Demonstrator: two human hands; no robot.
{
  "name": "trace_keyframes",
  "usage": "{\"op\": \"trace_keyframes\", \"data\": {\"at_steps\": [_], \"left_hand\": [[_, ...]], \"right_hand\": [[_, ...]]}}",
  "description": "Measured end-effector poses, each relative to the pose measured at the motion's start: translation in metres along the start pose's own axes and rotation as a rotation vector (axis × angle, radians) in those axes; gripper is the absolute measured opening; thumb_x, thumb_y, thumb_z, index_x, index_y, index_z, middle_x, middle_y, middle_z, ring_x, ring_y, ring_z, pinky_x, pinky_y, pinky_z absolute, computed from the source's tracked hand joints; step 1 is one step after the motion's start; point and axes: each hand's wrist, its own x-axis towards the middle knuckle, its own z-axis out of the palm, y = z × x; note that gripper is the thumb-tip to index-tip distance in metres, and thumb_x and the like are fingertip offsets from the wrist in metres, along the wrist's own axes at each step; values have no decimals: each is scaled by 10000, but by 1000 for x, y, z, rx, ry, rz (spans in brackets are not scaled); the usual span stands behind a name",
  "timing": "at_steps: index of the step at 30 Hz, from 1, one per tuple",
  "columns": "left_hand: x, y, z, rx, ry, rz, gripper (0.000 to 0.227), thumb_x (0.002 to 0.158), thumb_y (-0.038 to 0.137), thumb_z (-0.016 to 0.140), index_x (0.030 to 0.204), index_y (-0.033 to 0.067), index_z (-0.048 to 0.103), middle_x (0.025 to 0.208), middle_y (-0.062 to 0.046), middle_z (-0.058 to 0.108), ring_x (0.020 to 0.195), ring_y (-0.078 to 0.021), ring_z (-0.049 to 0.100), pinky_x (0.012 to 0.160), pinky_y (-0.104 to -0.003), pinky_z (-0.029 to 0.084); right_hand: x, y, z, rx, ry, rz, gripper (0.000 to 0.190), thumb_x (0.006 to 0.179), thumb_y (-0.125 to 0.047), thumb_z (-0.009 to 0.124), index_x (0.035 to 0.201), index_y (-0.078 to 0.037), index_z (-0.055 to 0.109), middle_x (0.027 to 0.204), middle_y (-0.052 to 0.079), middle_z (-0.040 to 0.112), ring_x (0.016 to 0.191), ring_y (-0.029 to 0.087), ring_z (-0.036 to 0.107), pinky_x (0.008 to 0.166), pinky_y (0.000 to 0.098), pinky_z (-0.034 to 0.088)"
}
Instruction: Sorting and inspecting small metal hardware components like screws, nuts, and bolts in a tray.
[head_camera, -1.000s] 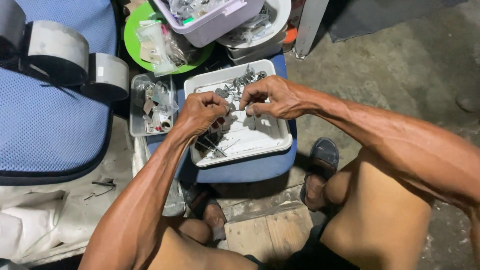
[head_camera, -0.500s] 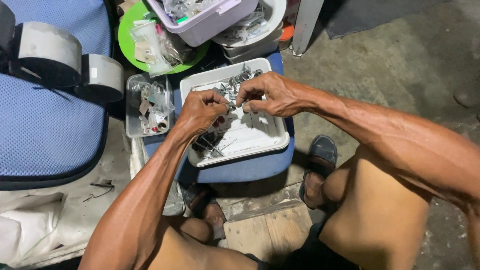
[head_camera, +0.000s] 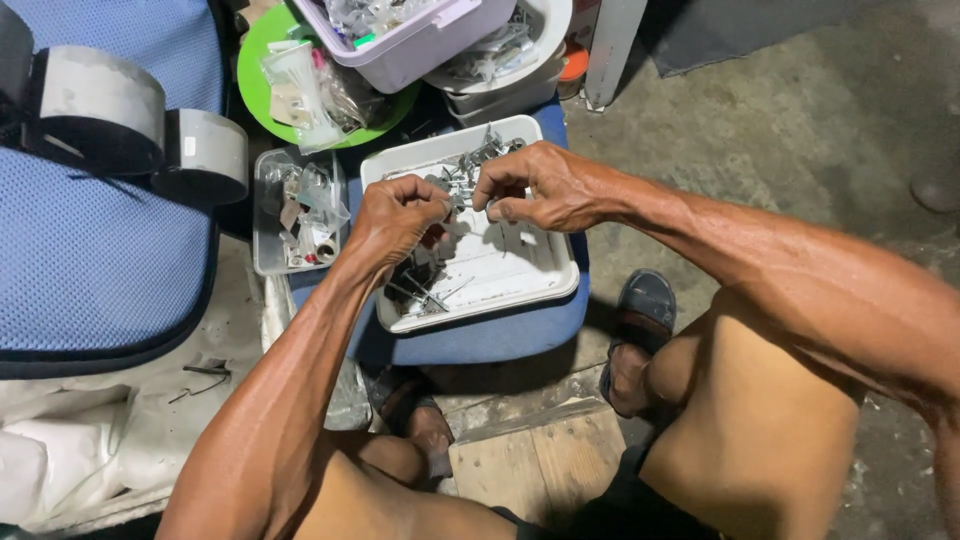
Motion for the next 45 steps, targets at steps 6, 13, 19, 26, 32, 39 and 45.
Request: {"op": "trace_keyframes", "data": {"at_steps": [6,13,19,26,32,39,45], "left_hand": [[-2,2,-4,-102,6,-36,198,842,3,672,1012,-96,686,822,-225,726,608,-168,723,507,-210,610],[5,-12,-9,41,-36,108,142,861,-22,691,998,-59,706,790,-206,711,611,-213,721,515,-245,619],[23,-28,-3,226,2,352,78,855,-30,706,912,2,749,716,-133,682,560,-188,709,455,-273,595],[18,-21,9,337,-4,363,100,859,43,710,925,80,774,724,-109,696,623,-186,705,535,-319,573],[8,-21,-11,620,-5,420,128,928,96,644,1033,57,707,635,-34,581,531,-158,531,481,-343,446],[29,-56,-41,880,-91,269,121,900,103,669,946,64,773,829,-209,761,856,-442,747,772,-542,572],[17,-40,-28,969,-197,216,122,898,139,706,960,59,774,848,-218,758,902,-463,735,819,-587,561]], "right_hand": [[2,-1,1,1,12,2,126,951,-11,650,1040,-50,729,822,132,736,738,208,683,750,371,577],[5,-1,6,-15,19,21,127,947,-18,640,1032,-55,728,811,126,738,726,207,680,736,363,575],[9,4,13,-45,93,18,249,951,4,647,1194,-18,601,846,153,707,724,233,678,716,397,576],[23,31,20,-238,76,18,163,936,-79,683,1093,-40,664,798,151,722,703,305,700,676,442,564],[19,55,19,-807,245,5,208,941,-223,709,1084,-81,657,883,120,652,763,278,614,724,429,493],[22,38,59,-525,-112,-63,132,905,-77,677,1022,-59,734,894,166,730,842,343,733,741,447,619],[22,38,106,-642,-263,-98,146,922,-82,656,1038,-75,744,946,156,702,834,289,732,723,440,621]]}}
